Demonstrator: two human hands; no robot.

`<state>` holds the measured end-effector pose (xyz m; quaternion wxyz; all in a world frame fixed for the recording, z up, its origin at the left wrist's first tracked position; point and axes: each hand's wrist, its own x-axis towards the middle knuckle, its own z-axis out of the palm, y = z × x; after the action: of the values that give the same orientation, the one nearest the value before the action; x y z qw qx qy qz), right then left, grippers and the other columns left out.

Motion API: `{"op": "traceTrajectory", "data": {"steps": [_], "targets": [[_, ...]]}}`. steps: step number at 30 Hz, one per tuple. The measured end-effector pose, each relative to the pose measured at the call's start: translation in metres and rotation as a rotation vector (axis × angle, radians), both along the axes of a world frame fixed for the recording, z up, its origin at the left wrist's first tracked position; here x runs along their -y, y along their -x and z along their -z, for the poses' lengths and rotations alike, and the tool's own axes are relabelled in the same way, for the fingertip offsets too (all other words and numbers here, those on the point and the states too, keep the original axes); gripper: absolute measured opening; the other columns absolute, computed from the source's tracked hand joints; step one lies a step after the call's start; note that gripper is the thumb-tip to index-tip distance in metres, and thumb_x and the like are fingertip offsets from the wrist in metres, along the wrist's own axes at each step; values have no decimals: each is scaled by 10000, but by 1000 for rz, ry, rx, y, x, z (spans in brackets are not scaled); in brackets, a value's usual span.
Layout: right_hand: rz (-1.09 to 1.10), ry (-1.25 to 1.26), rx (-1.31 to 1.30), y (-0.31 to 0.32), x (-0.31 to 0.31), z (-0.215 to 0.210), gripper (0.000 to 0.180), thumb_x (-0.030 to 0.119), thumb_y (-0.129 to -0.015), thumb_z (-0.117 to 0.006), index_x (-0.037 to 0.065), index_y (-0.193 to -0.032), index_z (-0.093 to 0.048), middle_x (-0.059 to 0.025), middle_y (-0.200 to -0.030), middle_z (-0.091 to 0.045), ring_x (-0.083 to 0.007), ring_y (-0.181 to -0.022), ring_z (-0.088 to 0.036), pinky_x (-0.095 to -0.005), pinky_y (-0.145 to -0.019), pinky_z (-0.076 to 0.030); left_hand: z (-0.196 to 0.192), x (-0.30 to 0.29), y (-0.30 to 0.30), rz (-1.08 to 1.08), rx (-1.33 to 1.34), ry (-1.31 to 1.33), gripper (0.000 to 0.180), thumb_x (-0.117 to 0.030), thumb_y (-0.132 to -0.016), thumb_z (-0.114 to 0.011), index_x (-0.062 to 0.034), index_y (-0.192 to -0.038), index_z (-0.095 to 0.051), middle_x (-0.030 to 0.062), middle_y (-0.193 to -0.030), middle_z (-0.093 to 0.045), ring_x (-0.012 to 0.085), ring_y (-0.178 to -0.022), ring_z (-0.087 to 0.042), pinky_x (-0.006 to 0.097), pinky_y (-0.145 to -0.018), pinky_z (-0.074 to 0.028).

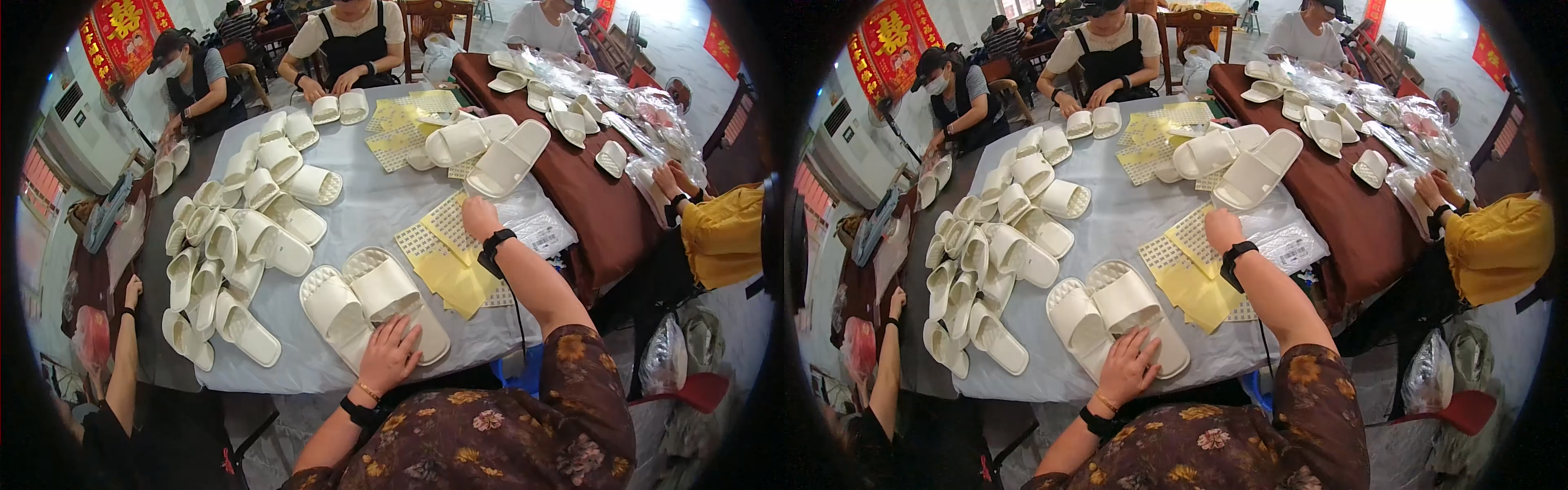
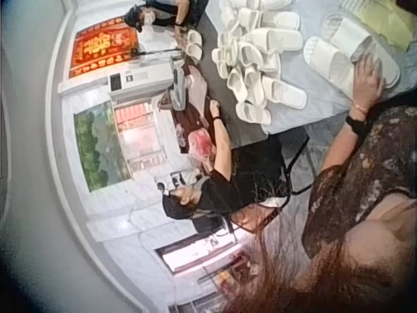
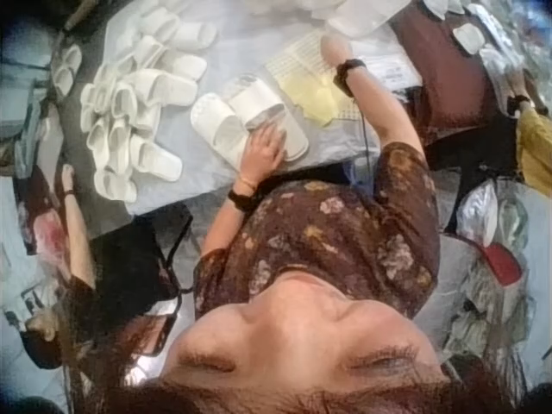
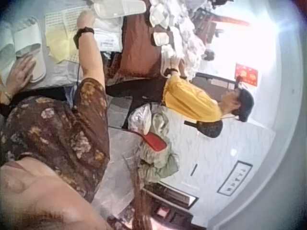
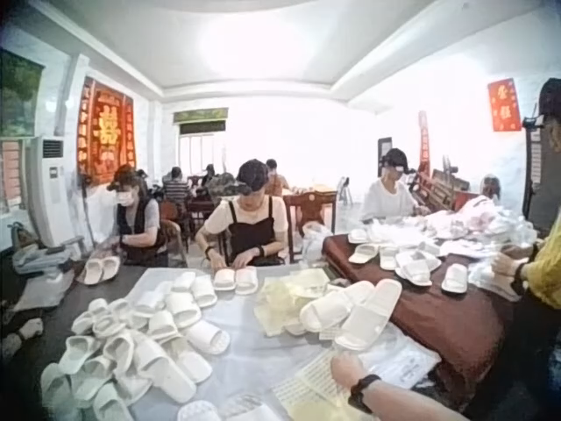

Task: Applying size or quality control labels to white slippers in a manufacturing setting.

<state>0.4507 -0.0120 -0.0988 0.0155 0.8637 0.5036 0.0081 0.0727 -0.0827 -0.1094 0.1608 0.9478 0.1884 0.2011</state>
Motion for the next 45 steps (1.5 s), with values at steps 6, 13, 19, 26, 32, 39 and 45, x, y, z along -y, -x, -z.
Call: {"op": "traceTrajectory", "data": {"steps": [6,13,19,26,32,39,45], "targets": [[25,-1,45,0,-6,1,158,89,-842,-621,36,-947,-727,-179,-1037,-702,-330,-925,-708,-382,-758,-586,0,-1,-1,4,5,-2,488,-302,-863,-661,-111,-1303,-573,137,-1384,-507,328,-1320,-445,453,-1085,-361],[7,-32,-10,-14,-39,-22,190,123,-834,-616,76,-968,-743,-145,-1098,-668,-301,-1037,-656,-392,-814,-554,-1,-2,-2,3,-25,4,485,-309,-869,-654,-113,-1304,-573,139,-1368,-517,332,-1298,-457,456,-1078,-365],[-87,52,263,-23,-63,-9,260,155,-830,-613,111,-1044,-755,-122,-1244,-576,-312,-1225,-501,-452,-944,-442,-4,-4,-2,2,-45,6,487,-306,-865,-646,-116,-1307,-567,132,-1379,-508,308,-1296,-459,450,-1083,-360],[-126,-61,104,-22,-19,-18,333,142,-800,-648,59,-1122,-646,-196,-1344,-509,-371,-1265,-466,-516,-972,-426,1,-3,-1,1,-43,30,502,-299,-855,-669,-140,-1320,-567,135,-1384,-503,319,-1298,-458,457,-1077,-357],[2,-115,-104,-24,90,-61,685,161,-721,-735,127,-1359,-487,-262,-1459,-393,-439,-1350,-371,-561,-1044,-371,4,-4,-1,5,-15,19,515,-286,-841,-679,-126,-1317,-567,152,-1397,-494,344,-1302,-451,470,-1079,-352],[-212,54,136,-13,185,-37,777,109,-698,-734,158,-1417,-443,-223,-1506,-351,-413,-1381,-346,-568,-1082,-322,3,-1,-2,11,-15,-2,513,-273,-842,-680,-115,-1317,-568,157,-1396,-496,362,-1289,-457,476,-1076,-352],[-278,-523,125,-55,168,-28,128,47,-715,-662,88,-836,-662,-87,-1048,-646,-306,-1053,-571,-435,-864,-477,1,-1,-2,22,-5,-20,496,-269,-852,-669,-106,-1311,-576,163,-1393,-495,368,-1289,-457,476,-1074,-354]]}}
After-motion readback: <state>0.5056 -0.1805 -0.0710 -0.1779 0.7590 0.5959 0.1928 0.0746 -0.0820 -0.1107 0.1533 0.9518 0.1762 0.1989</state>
